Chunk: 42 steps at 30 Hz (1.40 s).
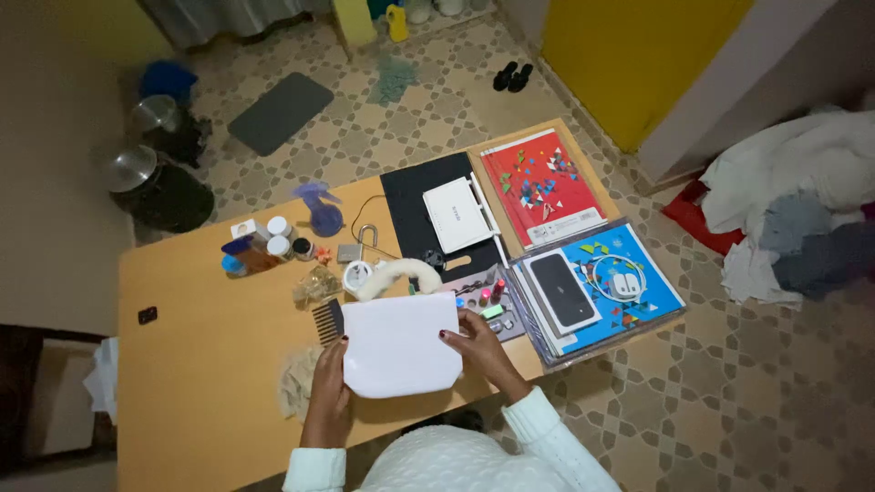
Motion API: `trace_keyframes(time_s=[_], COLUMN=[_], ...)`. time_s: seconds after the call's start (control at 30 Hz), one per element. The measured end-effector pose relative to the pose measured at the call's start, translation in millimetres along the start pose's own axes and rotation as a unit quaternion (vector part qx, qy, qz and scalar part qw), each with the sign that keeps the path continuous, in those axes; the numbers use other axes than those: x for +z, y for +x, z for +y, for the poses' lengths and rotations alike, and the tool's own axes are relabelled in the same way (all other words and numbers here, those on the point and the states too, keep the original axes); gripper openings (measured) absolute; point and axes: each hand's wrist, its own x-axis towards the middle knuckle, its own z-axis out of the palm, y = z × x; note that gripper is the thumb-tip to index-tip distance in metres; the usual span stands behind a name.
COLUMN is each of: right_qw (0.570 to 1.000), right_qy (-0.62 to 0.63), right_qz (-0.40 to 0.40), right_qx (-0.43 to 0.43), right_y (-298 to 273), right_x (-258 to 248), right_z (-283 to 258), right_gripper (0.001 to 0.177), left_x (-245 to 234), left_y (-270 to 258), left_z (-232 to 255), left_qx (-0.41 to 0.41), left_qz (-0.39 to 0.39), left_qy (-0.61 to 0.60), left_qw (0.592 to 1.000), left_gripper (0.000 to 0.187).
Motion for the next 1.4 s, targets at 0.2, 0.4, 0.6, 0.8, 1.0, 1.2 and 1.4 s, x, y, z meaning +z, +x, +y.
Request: trace_keyframes(time_s=[0.2, 0.4, 0.6, 0.8, 1.0, 1.2, 1.4], right_qw=[0.994, 0.997, 0.991, 0.984, 0.95, 0.934, 0.969], right_qy=[0.094, -0.005, 0.075, 0.135, 0.273, 0.283, 0.148], right_qz=[0.053, 0.067, 0.073, 0.112, 0.15, 0.22, 0.191], right_qx=[-0.013, 0.035, 0.081, 0.0, -0.012, -0.016, -0.043], right_y=[-2.1, 5.2, 8.3, 27.8, 36.3, 42.9, 100.8], right_x=[-9.1, 2.8, 4.7, -24.9, -134.1, -247.2, -361.5], right_z=[-52.8, -57.3, -74.1, -76.3, -68.4, -86.4, -33.0], right_gripper=[0.084, 0.067, 0.056, 0.044, 0.043, 0.042, 0.043], left_x=[-25.2, -6.5, 41.2, 75.5, 170.2, 321.1, 387.5], left_y=[64.7, 71.5, 36.4, 49.5, 68.0, 80.2, 135.2], left_z=[-12.9, -0.5, 54.9, 38.3, -48.9, -54.6, -93.7], left_qx=[-0.028, -0.049, -0.045, 0.05, -0.032, -0.061, 0.057], left_qz=[-0.123, -0.183, -0.276, -0.312, -0.241, -0.199, -0.165], left_qy=[-0.016, -0.028, -0.148, -0.182, -0.223, -0.043, 0.007], left_qw=[0.992, 0.982, 0.949, 0.931, 0.944, 0.977, 0.985], left_gripper=[0.031, 0.04, 0.089, 0.104, 0.085, 0.063, 0.073])
